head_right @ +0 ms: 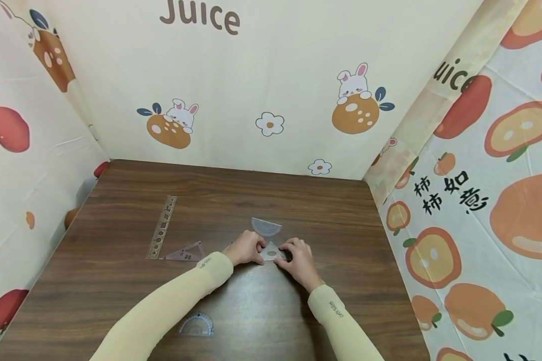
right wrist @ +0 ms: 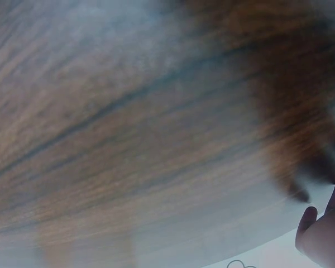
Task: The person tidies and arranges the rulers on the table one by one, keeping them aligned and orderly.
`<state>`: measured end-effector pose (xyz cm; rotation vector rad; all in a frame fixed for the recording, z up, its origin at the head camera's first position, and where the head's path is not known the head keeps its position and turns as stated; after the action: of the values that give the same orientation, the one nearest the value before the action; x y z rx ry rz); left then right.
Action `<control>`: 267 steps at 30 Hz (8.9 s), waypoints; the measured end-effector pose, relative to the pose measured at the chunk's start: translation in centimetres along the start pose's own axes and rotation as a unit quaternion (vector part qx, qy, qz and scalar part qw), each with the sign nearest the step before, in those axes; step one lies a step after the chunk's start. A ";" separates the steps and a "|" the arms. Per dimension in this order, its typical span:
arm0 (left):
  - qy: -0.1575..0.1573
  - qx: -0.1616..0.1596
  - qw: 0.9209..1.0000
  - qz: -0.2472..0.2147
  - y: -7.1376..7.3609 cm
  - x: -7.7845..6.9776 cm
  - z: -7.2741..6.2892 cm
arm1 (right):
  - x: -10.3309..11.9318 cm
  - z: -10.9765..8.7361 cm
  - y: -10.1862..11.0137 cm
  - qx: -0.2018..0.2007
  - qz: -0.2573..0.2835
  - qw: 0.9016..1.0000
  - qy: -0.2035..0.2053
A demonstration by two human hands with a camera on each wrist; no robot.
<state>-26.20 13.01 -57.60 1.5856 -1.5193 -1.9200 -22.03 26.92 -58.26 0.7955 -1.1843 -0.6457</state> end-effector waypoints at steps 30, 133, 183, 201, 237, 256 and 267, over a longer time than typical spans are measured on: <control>-0.001 -0.002 1.000 0.019 0.3 -0.2 0.0 | 0.3 0.3 0.0 0.006 -0.003 1.000 0.005; 0.077 -0.164 0.975 -0.128 7.6 6.6 -0.8 | 4.5 11.3 -1.7 0.122 -0.127 0.983 -0.051; 0.058 -0.115 0.975 -0.180 8.3 5.7 0.5 | 5.1 10.5 0.7 0.104 0.172 0.976 -0.079; 0.055 -0.130 0.956 -0.257 7.9 4.4 0.7 | 3.1 9.5 0.5 0.111 0.323 0.927 -0.158; -0.012 -0.137 0.990 -0.032 6.7 -2.7 2.7 | -1.5 6.4 6.5 0.072 0.185 0.970 -0.139; -0.051 -0.041 0.997 0.028 0.3 -6.6 5.7 | -8.0 1.3 7.3 0.048 0.133 0.972 -0.188; -0.070 -0.011 0.995 0.067 -2.8 -7.3 5.9 | -10.2 -1.5 6.7 0.033 0.098 0.978 -0.181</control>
<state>-27.04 22.64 -56.25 1.3277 -1.6073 -2.0007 -23.08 39.23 -58.62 0.6203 -1.6021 -0.6047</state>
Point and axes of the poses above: each hand's wrist, its own z-axis towards the middle knuckle, its own y-axis out of the back of the hand, x = y × z, the point moved 10 cm from there along z, towards the middle knuckle, and after that the axes turned 3 degrees about z, right-handed, at the moved point
